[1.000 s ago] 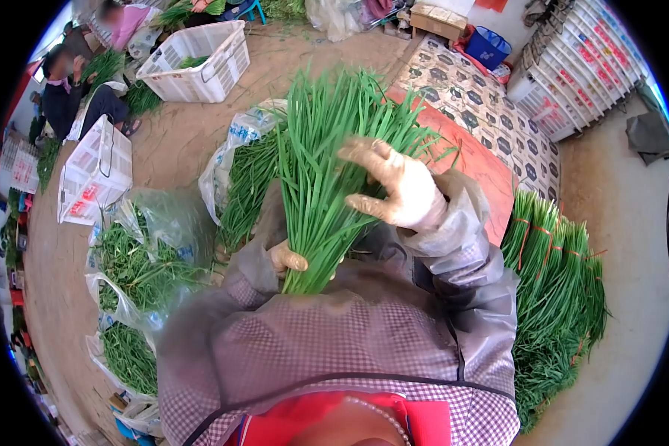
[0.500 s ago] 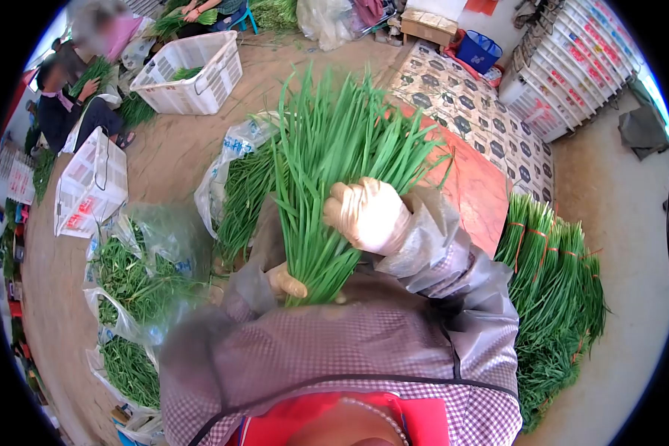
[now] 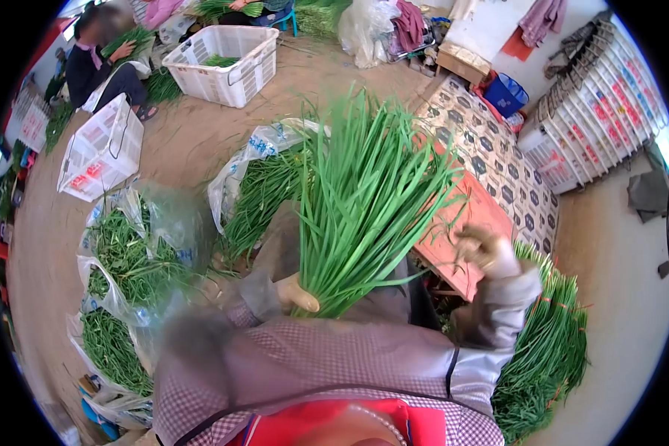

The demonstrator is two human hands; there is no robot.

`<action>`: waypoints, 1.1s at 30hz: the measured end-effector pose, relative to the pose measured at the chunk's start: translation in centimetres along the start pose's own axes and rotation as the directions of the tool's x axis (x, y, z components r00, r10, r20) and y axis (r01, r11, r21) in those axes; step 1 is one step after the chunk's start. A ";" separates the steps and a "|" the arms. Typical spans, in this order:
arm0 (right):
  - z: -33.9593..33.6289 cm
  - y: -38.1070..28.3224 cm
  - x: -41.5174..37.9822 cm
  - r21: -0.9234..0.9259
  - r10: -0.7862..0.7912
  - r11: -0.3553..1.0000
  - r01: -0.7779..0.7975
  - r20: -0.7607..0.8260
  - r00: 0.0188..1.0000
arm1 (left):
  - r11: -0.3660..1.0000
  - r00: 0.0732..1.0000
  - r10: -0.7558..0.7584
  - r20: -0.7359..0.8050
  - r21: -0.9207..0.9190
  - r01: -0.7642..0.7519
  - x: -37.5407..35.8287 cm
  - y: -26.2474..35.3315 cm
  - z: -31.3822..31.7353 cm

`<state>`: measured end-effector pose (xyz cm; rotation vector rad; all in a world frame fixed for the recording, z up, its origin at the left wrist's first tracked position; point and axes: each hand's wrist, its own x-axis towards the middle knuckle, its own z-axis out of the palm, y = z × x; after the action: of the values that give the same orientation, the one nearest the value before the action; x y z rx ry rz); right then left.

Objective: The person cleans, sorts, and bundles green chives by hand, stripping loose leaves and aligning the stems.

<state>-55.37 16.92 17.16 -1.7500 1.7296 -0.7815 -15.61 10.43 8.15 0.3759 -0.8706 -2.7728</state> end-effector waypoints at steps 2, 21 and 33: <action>2.8 -2.2 -0.5 -0.544 0.473 0.786 -0.293 0.224 0.852 | 1.000 1.000 0.010 -0.019 0.007 -0.010 0.0 0.0 0.2; 19.7 -6.8 4.0 0.889 -0.194 0.372 -0.265 0.354 0.915 | 0.856 0.996 -0.039 -0.076 0.511 0.073 0.7 5.1 -2.3; 20.0 -5.4 1.1 0.828 -0.332 0.462 -0.317 0.493 0.804 | 0.855 0.991 0.074 -0.110 0.518 -0.007 -1.5 -1.4 -1.3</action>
<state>-36.97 15.61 7.57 -1.0221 0.5931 -0.7906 -13.97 11.33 6.58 0.6007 -1.5686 -2.4009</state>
